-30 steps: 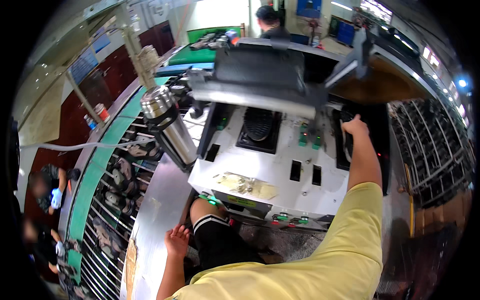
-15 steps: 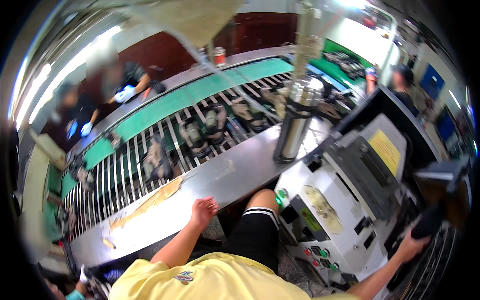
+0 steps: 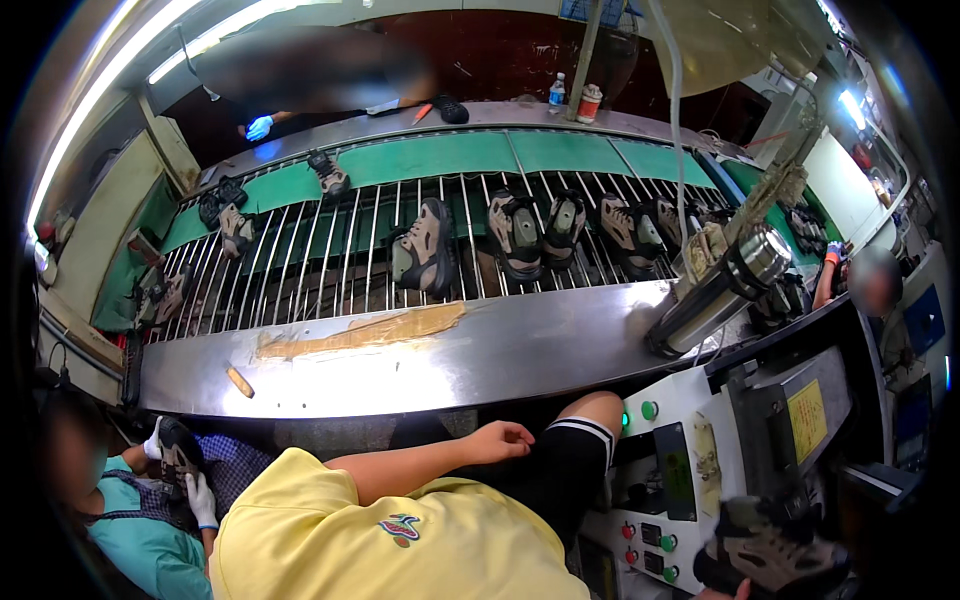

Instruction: The person picks up shoes from a conveyor belt, places them into a heat-shaping or pressing machine, activates the machine using buttons, and then returns the shoes to the belt.

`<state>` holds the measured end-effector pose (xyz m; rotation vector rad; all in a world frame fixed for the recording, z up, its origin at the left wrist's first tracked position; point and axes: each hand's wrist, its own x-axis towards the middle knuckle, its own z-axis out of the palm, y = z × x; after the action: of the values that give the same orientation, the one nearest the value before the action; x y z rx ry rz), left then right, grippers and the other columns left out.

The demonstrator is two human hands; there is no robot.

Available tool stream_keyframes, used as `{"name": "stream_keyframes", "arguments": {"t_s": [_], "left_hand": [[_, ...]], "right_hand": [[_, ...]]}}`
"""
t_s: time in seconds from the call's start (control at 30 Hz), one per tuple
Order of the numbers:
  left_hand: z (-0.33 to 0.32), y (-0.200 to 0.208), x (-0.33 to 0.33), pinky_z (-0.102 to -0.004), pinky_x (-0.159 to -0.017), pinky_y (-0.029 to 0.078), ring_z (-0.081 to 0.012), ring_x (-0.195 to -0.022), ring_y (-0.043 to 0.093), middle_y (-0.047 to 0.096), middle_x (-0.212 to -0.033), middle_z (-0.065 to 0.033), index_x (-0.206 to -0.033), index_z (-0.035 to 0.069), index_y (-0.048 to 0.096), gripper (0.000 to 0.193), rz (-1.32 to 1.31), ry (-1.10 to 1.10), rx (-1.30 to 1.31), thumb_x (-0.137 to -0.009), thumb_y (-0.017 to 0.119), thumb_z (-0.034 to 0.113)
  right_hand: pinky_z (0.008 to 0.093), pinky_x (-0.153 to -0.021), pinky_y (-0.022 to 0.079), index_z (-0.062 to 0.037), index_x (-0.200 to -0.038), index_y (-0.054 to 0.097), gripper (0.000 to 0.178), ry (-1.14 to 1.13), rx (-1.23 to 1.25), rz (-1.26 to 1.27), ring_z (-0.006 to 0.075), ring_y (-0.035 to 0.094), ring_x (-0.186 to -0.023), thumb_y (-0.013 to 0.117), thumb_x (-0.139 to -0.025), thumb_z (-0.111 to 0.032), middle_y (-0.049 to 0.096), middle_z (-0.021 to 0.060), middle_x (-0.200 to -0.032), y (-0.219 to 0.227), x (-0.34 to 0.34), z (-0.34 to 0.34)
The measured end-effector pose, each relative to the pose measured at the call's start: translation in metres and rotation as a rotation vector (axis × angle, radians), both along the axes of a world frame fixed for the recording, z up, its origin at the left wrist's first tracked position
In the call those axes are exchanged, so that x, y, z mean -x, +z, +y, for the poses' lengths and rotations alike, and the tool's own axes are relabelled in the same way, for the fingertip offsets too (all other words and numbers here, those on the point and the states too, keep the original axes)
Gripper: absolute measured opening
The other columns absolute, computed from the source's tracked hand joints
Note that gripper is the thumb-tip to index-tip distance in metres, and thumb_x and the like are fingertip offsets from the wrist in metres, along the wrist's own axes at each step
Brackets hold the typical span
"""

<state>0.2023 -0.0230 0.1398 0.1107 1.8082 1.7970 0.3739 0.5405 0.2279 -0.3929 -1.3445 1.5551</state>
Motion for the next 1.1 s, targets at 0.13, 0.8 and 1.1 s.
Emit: {"name": "stream_keyframes", "arguments": {"t_s": [0.13, 0.8, 1.1], "left_hand": [[-0.008, 0.055, -0.030, -0.0347, -0.100, 0.040, -0.0203, -0.117, 0.052, 0.055, -0.127, -0.0126, -0.134, 0.004, 0.045, 0.061, 0.223, -0.050, -0.153, -0.082, 0.071, 0.022], [-0.261, -0.011, -0.145, -0.0327, -0.094, 0.044, -0.0217, -0.109, 0.056, 0.057, -0.121, -0.0135, -0.130, -0.003, 0.048, 0.063, 0.537, 1.410, 0.449, -0.073, 0.075, 0.004], [-0.262, -0.025, -0.045, -0.0321, -0.093, 0.044, -0.0202, -0.104, 0.057, 0.059, -0.116, -0.0144, -0.129, -0.002, 0.048, 0.064, 0.586, 1.546, 0.360, -0.073, 0.078, 0.008]], "right_hand": [[0.0481, -0.099, 0.041, -0.0022, -0.131, 0.048, 0.071, 0.473, 0.484, 0.087, 0.0358, 0.052, -0.116, 0.058, -0.070, -0.038, 0.054, 0.0158, -0.125, 0.029, 0.107, -0.158], [0.0386, -0.097, 0.044, -0.0056, -0.136, 0.043, 0.068, 1.934, -1.088, -0.778, 0.0297, 0.057, -0.113, 0.070, -0.082, -0.036, 0.058, 0.0182, -0.124, -0.007, 0.257, -0.515], [0.0456, -0.100, 0.041, -0.0052, -0.134, 0.043, 0.075, 0.565, -1.226, -1.125, 0.0387, 0.043, -0.124, 0.072, -0.073, -0.035, 0.045, 0.0183, -0.134, -0.110, 0.284, -0.345]]}}
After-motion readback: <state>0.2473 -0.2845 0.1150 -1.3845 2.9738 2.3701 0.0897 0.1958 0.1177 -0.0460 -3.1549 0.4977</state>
